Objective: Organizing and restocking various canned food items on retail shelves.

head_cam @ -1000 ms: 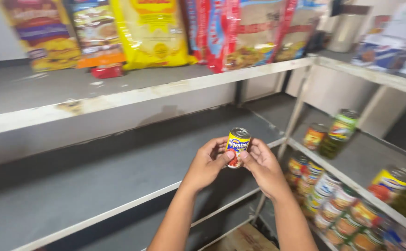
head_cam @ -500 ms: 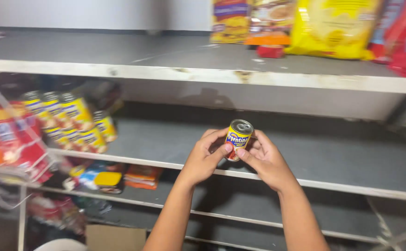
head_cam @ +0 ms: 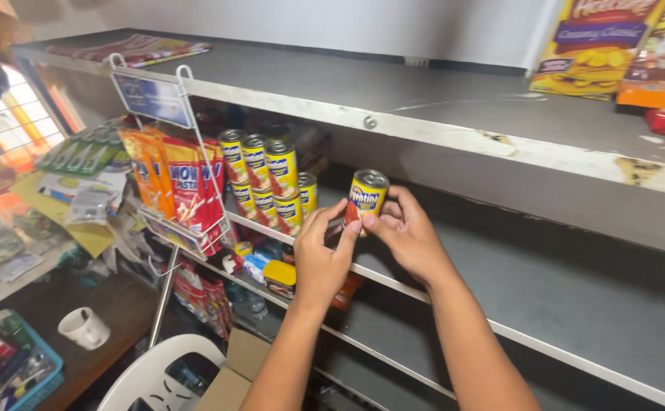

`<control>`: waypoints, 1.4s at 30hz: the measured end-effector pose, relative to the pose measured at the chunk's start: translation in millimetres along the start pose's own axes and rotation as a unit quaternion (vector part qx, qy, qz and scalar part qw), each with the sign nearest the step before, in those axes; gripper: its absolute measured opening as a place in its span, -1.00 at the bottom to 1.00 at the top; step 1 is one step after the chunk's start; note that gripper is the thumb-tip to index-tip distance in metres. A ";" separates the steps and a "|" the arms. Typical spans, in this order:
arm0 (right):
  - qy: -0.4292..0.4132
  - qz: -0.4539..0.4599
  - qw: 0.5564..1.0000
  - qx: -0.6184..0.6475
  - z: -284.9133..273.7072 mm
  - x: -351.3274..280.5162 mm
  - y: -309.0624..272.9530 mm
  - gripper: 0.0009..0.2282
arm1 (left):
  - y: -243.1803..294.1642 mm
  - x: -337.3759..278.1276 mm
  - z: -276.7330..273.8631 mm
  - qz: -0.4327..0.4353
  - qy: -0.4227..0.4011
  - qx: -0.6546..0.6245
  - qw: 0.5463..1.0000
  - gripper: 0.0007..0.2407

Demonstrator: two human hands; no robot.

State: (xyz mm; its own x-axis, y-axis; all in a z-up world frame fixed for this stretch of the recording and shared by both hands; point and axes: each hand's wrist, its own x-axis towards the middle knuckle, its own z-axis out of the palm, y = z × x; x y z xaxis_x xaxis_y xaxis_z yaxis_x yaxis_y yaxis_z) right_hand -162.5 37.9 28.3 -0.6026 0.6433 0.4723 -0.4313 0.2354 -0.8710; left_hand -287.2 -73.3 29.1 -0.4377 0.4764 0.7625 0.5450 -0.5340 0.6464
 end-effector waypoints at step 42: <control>-0.070 -0.004 0.994 -0.089 29.7 157.1 80.9 -0.40 | -80.7 33.6 -41.1 -0.029 0.151 0.183 0.971 -0.61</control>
State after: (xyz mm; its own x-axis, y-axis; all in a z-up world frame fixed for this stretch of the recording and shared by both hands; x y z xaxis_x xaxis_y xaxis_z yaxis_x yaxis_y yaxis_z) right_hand -312.0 136.4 36.1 -0.6928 0.5361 0.4823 -0.3180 0.3731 -0.8716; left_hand -375.3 -42.9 3.6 -0.6348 0.2418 0.7338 0.7070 -0.2012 0.6779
